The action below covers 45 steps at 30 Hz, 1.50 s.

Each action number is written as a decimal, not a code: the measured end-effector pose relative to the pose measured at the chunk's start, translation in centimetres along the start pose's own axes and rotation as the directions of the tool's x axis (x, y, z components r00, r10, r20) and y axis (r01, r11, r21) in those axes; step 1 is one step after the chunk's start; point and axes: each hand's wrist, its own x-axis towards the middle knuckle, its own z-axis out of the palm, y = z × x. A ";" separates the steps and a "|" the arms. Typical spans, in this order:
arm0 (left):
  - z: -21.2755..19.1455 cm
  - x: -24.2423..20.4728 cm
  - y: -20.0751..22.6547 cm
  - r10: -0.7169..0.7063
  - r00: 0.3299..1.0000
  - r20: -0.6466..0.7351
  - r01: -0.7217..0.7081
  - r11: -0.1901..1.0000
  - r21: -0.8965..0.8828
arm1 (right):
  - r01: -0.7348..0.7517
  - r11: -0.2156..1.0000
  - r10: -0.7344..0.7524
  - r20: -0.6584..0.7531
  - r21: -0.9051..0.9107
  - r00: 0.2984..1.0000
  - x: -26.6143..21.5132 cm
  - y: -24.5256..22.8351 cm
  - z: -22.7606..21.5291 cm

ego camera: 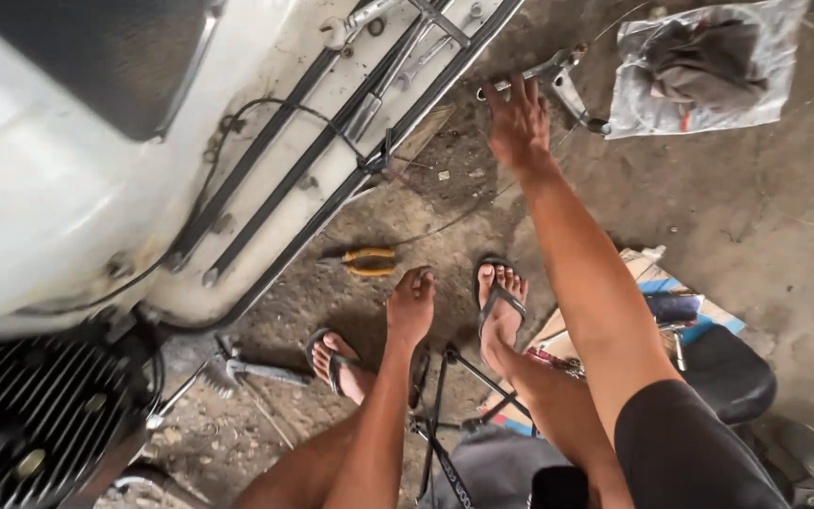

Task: The person uses a wrench to remove screws from a white scooter.

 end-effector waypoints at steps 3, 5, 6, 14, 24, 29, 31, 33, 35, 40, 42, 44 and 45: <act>1.2 1.9 -2.9 -0.020 1.000 0.008 0.020 0.998 -0.065 | 0.116 0.978 -0.114 0.018 -0.171 0.993 4.3 1.2 3.6; 2.7 3.9 -7.6 -0.011 1.000 0.014 0.011 0.999 -0.051 | 0.093 0.983 -0.074 0.123 -0.155 0.990 4.5 1.2 4.0; 3.4 4.8 -9.7 -0.001 1.000 0.015 0.001 0.999 -0.039 | 0.073 0.987 -0.040 0.226 -0.140 0.973 4.6 1.0 3.8; -0.1 -5.0 -2.4 -0.132 0.990 -0.058 0.126 0.987 -0.100 | 0.355 0.880 -0.118 -0.577 0.316 0.808 -5.8 0.8 -6.1; -4.8 -29.1 11.5 0.004 0.989 -0.147 -0.073 0.881 -0.467 | 0.194 -0.230 0.586 -0.023 0.954 0.810 -30.5 -2.8 -27.3; -9.6 -45.9 22.3 0.028 0.956 -0.293 -0.247 0.617 -0.747 | -0.103 -0.130 0.450 0.151 0.986 0.880 -44.3 -13.8 -37.9; -11.4 -51.8 23.4 0.004 0.929 -0.369 -0.312 0.540 -0.782 | -0.261 0.129 0.384 0.194 0.957 0.903 -50.7 -18.3 -41.5; -14.2 -57.4 23.5 -0.040 0.862 -0.505 -0.382 0.604 -0.699 | -0.100 0.728 -0.022 0.170 0.678 0.985 -54.3 -20.2 -42.3; -14.4 -51.6 16.5 -0.091 0.776 -0.624 -0.462 0.591 -0.661 | 0.111 0.773 -0.271 0.167 0.625 0.948 -56.6 -24.2 -42.7; -19.4 -60.7 13.5 -0.306 0.703 -0.642 -0.489 0.448 -0.749 | 0.549 0.672 -0.660 0.064 0.498 0.749 -61.0 -32.2 -41.5; -21.2 -61.2 10.8 -0.441 0.633 -0.636 -0.466 0.439 -0.768 | 0.765 0.630 -0.775 0.054 0.132 0.629 -61.2 -34.3 -39.0; -24.3 -60.3 7.7 -0.424 0.621 -0.659 -0.471 0.470 -0.747 | 0.790 0.587 -0.803 0.009 0.177 0.595 -62.8 -39.4 -39.4; -26.3 -60.1 5.7 -0.406 0.612 -0.678 -0.459 0.515 -0.723 | 0.801 0.550 -0.819 -0.034 0.234 0.572 -63.9 -42.5 -39.4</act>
